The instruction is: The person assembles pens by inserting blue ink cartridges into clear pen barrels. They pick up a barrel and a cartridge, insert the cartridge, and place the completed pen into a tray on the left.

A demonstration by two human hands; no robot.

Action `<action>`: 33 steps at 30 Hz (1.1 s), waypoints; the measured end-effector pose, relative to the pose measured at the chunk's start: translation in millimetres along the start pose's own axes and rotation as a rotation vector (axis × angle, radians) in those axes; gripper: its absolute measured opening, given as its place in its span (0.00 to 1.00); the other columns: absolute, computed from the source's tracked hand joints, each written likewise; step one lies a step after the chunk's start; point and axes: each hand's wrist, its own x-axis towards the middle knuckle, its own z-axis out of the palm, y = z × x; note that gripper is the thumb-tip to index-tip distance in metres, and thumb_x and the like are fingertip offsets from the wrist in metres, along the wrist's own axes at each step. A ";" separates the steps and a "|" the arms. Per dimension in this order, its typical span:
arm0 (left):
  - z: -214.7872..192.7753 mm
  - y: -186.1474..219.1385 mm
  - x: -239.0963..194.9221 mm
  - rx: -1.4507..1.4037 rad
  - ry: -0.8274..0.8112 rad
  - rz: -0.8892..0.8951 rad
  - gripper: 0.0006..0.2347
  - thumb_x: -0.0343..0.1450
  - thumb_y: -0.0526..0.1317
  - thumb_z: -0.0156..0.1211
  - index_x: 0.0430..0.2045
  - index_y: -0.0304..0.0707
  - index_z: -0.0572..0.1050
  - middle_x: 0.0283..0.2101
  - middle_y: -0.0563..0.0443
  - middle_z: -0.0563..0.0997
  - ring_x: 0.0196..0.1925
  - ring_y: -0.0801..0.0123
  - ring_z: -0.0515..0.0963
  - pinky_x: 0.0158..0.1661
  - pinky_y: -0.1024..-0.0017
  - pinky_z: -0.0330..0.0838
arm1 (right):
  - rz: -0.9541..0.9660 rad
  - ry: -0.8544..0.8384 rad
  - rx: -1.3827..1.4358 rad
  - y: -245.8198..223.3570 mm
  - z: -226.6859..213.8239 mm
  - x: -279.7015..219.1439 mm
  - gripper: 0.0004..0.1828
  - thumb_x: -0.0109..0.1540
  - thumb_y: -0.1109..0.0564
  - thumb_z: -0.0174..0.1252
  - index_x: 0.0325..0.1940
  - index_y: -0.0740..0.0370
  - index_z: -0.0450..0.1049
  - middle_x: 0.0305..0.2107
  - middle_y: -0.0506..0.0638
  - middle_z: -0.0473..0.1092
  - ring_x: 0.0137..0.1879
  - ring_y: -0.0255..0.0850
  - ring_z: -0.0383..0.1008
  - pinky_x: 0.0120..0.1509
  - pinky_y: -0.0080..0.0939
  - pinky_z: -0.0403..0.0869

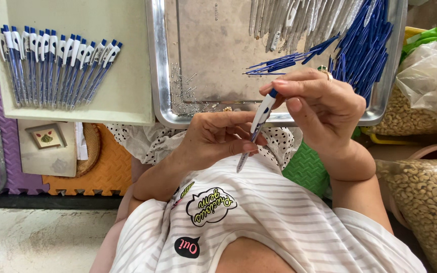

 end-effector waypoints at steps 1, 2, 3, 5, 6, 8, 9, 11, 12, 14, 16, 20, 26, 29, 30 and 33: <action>-0.1 -1.1 0.1 0.000 -0.001 0.000 0.22 0.73 0.26 0.68 0.63 0.31 0.73 0.50 0.36 0.85 0.54 0.55 0.88 0.55 0.69 0.87 | 0.000 0.001 -0.001 -2.4 -1.0 1.1 0.13 0.74 0.59 0.50 0.52 0.75 0.73 0.42 0.72 0.77 0.48 0.53 0.82 0.43 0.40 0.85; -0.3 -2.2 0.2 0.006 0.001 0.003 0.22 0.73 0.26 0.68 0.63 0.30 0.73 0.50 0.38 0.85 0.53 0.55 0.88 0.54 0.69 0.87 | 0.023 -0.008 -0.014 -4.8 -1.9 2.2 0.13 0.74 0.60 0.50 0.51 0.75 0.73 0.42 0.71 0.77 0.48 0.53 0.81 0.44 0.40 0.85; -0.5 -3.0 0.2 0.013 0.003 0.006 0.22 0.73 0.26 0.69 0.63 0.30 0.73 0.50 0.40 0.84 0.53 0.55 0.88 0.53 0.69 0.88 | 0.047 -0.017 -0.025 -7.1 -2.6 3.5 0.13 0.73 0.60 0.51 0.50 0.76 0.74 0.41 0.69 0.77 0.47 0.52 0.81 0.45 0.40 0.85; -0.3 -2.5 1.0 0.004 -0.015 0.008 0.22 0.73 0.26 0.68 0.64 0.29 0.72 0.50 0.37 0.85 0.53 0.55 0.88 0.53 0.68 0.88 | 0.037 -0.029 -0.007 -4.6 -5.4 2.8 0.10 0.73 0.63 0.51 0.49 0.75 0.74 0.40 0.69 0.76 0.47 0.55 0.83 0.46 0.41 0.84; -0.1 -2.4 1.3 -0.005 -0.032 0.010 0.22 0.73 0.26 0.68 0.64 0.28 0.72 0.49 0.33 0.85 0.52 0.55 0.88 0.54 0.67 0.87 | 0.027 -0.041 0.012 -3.4 -6.9 2.3 0.08 0.72 0.66 0.51 0.48 0.75 0.74 0.40 0.69 0.76 0.46 0.58 0.85 0.46 0.42 0.82; 0.8 0.0 1.9 -0.019 -0.037 -0.001 0.22 0.73 0.27 0.68 0.63 0.27 0.72 0.48 0.34 0.85 0.52 0.56 0.87 0.54 0.67 0.87 | 0.031 -0.050 0.018 -6.7 -6.8 4.2 0.08 0.71 0.65 0.51 0.47 0.75 0.74 0.39 0.70 0.76 0.46 0.57 0.84 0.49 0.43 0.83; 1.3 1.4 2.3 -0.031 -0.043 -0.010 0.21 0.73 0.27 0.67 0.63 0.25 0.72 0.48 0.35 0.85 0.51 0.56 0.87 0.54 0.68 0.87 | 0.033 -0.059 0.025 -8.6 -6.8 5.3 0.08 0.71 0.64 0.52 0.47 0.74 0.74 0.39 0.70 0.76 0.46 0.56 0.84 0.51 0.44 0.83; -2.5 -4.6 0.8 -0.048 -0.051 -0.011 0.22 0.74 0.26 0.67 0.64 0.26 0.71 0.48 0.32 0.85 0.49 0.55 0.87 0.53 0.66 0.87 | 0.020 -0.053 0.065 1.6 -5.5 0.8 0.08 0.71 0.64 0.54 0.47 0.74 0.75 0.39 0.69 0.76 0.46 0.56 0.83 0.51 0.46 0.84; -4.6 -7.4 0.4 -0.066 -0.058 -0.012 0.23 0.74 0.26 0.66 0.65 0.27 0.70 0.48 0.29 0.84 0.47 0.55 0.87 0.53 0.63 0.87 | 0.009 -0.047 0.106 7.0 -5.0 -1.0 0.07 0.70 0.63 0.55 0.47 0.73 0.75 0.39 0.67 0.75 0.46 0.56 0.82 0.51 0.48 0.86; -4.2 -10.3 2.4 -0.061 -0.045 0.021 0.22 0.74 0.26 0.67 0.64 0.27 0.71 0.49 0.32 0.84 0.49 0.54 0.87 0.52 0.64 0.88 | 0.024 -0.059 0.115 13.0 -5.3 -4.7 0.11 0.71 0.60 0.55 0.51 0.72 0.74 0.43 0.66 0.76 0.50 0.54 0.81 0.55 0.46 0.84; -3.3 -10.6 5.1 -0.056 -0.036 0.050 0.21 0.74 0.26 0.67 0.63 0.26 0.71 0.49 0.35 0.84 0.52 0.53 0.87 0.51 0.64 0.89 | 0.040 -0.067 0.122 16.4 -1.9 -10.5 0.14 0.72 0.57 0.55 0.55 0.72 0.74 0.47 0.65 0.77 0.55 0.52 0.80 0.59 0.45 0.82; 2.8 0.0 8.4 0.322 0.162 0.111 0.20 0.75 0.30 0.68 0.63 0.38 0.73 0.58 0.46 0.83 0.53 0.65 0.87 0.53 0.69 0.90 | 0.113 -0.109 0.248 19.8 14.2 -19.2 0.35 0.69 0.63 0.62 0.76 0.73 0.55 0.59 0.68 0.73 0.68 0.54 0.78 0.75 0.48 0.82; -0.2 -7.7 4.7 0.600 0.243 0.221 0.19 0.76 0.27 0.64 0.62 0.41 0.74 0.59 0.47 0.83 0.53 0.71 0.86 0.53 0.70 0.91 | 0.105 -0.072 0.084 25.0 28.0 -23.1 0.30 0.70 0.67 0.62 0.75 0.70 0.60 0.57 0.67 0.75 0.64 0.51 0.81 0.71 0.44 0.82; -0.7 -10.3 4.5 0.599 0.249 0.251 0.19 0.76 0.26 0.65 0.62 0.40 0.73 0.57 0.47 0.83 0.53 0.71 0.85 0.52 0.70 0.91 | 0.078 -0.069 0.029 24.9 29.6 -22.7 0.30 0.70 0.68 0.62 0.75 0.70 0.60 0.56 0.67 0.76 0.63 0.51 0.82 0.70 0.43 0.83; -1.2 -11.6 4.6 0.593 0.254 0.268 0.18 0.76 0.26 0.65 0.62 0.38 0.73 0.57 0.46 0.83 0.52 0.70 0.85 0.52 0.70 0.91 | 0.052 -0.067 0.012 24.9 30.0 -22.3 0.30 0.70 0.69 0.62 0.75 0.70 0.60 0.56 0.67 0.76 0.65 0.52 0.81 0.69 0.43 0.84; -0.9 -9.2 6.3 0.587 0.257 0.259 0.20 0.76 0.25 0.65 0.63 0.40 0.73 0.58 0.46 0.83 0.53 0.71 0.85 0.54 0.70 0.91 | 0.032 -0.070 -0.034 27.3 30.0 -22.4 0.31 0.72 0.67 0.62 0.76 0.67 0.59 0.56 0.65 0.76 0.65 0.52 0.82 0.70 0.45 0.85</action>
